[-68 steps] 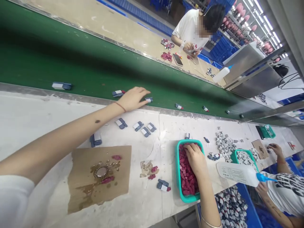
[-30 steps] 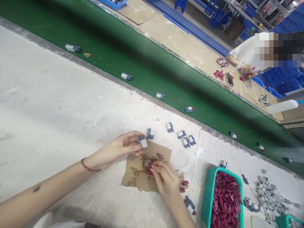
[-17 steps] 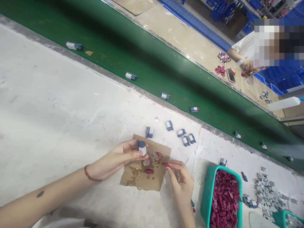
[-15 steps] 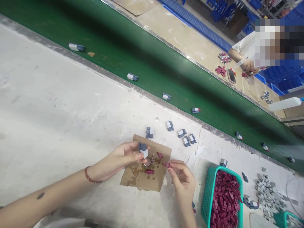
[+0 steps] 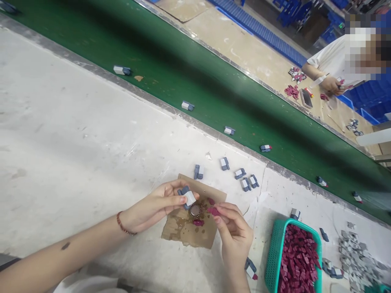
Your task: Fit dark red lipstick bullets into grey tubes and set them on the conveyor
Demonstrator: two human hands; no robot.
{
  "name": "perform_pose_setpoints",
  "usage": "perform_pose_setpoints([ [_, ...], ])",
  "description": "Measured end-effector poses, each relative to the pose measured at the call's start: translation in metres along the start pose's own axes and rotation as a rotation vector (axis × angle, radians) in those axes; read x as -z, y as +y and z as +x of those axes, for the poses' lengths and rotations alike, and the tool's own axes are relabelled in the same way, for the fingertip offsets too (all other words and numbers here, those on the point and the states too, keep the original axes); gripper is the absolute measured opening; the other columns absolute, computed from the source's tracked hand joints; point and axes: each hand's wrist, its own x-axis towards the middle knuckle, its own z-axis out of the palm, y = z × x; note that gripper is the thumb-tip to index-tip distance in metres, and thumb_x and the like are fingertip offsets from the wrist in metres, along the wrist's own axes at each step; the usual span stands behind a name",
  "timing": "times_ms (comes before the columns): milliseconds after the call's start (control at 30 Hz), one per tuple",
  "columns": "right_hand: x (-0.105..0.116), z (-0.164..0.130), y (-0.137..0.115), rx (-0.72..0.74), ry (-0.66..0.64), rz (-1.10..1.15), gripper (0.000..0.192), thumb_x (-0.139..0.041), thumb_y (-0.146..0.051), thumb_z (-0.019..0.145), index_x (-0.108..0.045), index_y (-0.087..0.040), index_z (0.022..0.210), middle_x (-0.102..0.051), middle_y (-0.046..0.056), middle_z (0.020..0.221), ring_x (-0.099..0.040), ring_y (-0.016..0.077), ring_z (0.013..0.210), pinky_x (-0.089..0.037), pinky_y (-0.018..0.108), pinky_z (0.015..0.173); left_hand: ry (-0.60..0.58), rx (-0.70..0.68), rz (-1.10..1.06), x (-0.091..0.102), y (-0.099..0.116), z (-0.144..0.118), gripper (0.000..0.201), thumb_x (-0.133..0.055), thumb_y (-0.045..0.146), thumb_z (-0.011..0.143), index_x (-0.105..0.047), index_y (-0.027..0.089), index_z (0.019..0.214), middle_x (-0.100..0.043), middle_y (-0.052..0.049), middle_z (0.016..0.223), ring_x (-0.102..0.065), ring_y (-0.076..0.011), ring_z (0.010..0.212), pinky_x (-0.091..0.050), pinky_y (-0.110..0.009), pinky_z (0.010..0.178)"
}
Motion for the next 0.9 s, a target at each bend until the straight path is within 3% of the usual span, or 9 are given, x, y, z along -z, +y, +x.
perform_pose_setpoints([
  [133,-0.008,-0.003,-0.002,0.041,0.004,0.005,0.011,-0.069,-0.016,0.084,-0.075,-0.024,0.089,-0.074,0.008,0.093,-0.071,0.0213,0.087,-0.062,0.036,0.074,0.017,0.009,-0.033,0.003,-0.003,0.002,0.041,-0.093,0.029,0.056,-0.073,0.021,0.090,-0.069,0.001,0.082,-0.062,-0.0123,0.071,-0.051,-0.020,0.065],
  [300,-0.016,-0.003,-0.007,0.098,-0.003,-0.057,0.018,-0.068,-0.012,0.084,-0.075,-0.026,0.094,-0.074,0.005,0.095,-0.070,0.0202,0.091,-0.060,0.035,0.079,0.031,0.066,-0.047,0.002,-0.005,0.002,0.039,-0.096,0.032,0.049,-0.075,0.018,0.079,-0.069,0.001,0.072,-0.063,-0.0099,0.067,-0.053,-0.017,0.065],
  [567,-0.022,0.004,-0.009,0.164,-0.058,-0.094,0.020,-0.066,-0.010,0.084,-0.076,-0.024,0.095,-0.074,0.007,0.094,-0.072,0.0198,0.086,-0.061,0.033,0.076,0.020,0.036,-0.020,-0.002,-0.009,0.002,0.041,-0.096,0.034,0.048,-0.073,0.017,0.078,-0.068,0.002,0.069,-0.063,-0.0099,0.065,-0.053,-0.017,0.063],
  [767,-0.024,0.004,-0.011,0.219,-0.082,-0.118,0.025,-0.063,-0.008,0.085,-0.076,-0.026,0.097,-0.075,0.005,0.096,-0.072,0.0187,0.085,-0.061,0.031,0.077,0.083,-0.117,0.145,0.002,-0.013,0.003,0.038,-0.094,0.035,0.050,-0.071,0.016,0.073,-0.067,0.000,0.072,-0.061,-0.0118,0.067,-0.052,-0.019,0.062],
  [900,-0.020,0.003,-0.007,0.068,-0.083,-0.046,0.018,-0.067,-0.014,0.082,-0.077,-0.026,0.091,-0.076,0.005,0.091,-0.072,0.0188,0.081,-0.061,0.028,0.069,0.095,-0.200,0.304,0.001,-0.015,0.002,0.035,-0.091,0.037,0.056,-0.069,0.016,0.073,-0.069,-0.003,0.073,-0.062,-0.0151,0.066,-0.052,-0.023,0.060],
])
